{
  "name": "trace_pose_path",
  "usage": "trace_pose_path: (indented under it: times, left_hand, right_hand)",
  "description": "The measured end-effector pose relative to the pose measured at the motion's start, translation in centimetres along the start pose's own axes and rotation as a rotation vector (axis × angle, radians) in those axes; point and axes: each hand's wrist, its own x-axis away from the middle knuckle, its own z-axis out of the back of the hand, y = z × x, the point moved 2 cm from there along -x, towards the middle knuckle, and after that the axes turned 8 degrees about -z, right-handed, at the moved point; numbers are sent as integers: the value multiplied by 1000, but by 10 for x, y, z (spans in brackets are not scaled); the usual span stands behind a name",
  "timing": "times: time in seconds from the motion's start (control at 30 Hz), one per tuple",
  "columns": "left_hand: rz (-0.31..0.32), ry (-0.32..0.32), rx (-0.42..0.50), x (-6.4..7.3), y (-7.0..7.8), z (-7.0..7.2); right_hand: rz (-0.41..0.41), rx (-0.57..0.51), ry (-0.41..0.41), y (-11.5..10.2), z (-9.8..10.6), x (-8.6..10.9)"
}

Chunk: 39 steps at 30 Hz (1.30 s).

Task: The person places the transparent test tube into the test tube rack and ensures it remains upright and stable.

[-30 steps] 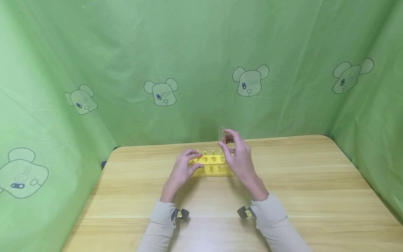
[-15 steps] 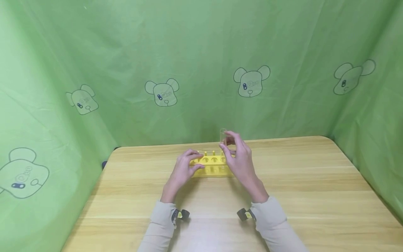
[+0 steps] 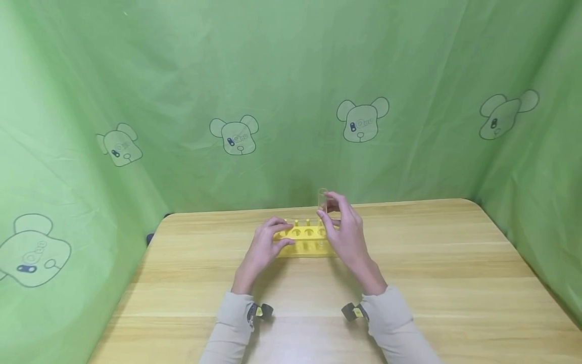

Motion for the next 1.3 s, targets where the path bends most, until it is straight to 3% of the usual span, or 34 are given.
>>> trace_pose_path:
  times: [0.97,1.3]
  left_hand:
    - [26,-5,4,-1,3,2]
    - [8,-1,3,0,2,2]
  right_hand:
    - [-26,-6,-19,2,-2,1]
    - [-41,2,-35,5,-3,4]
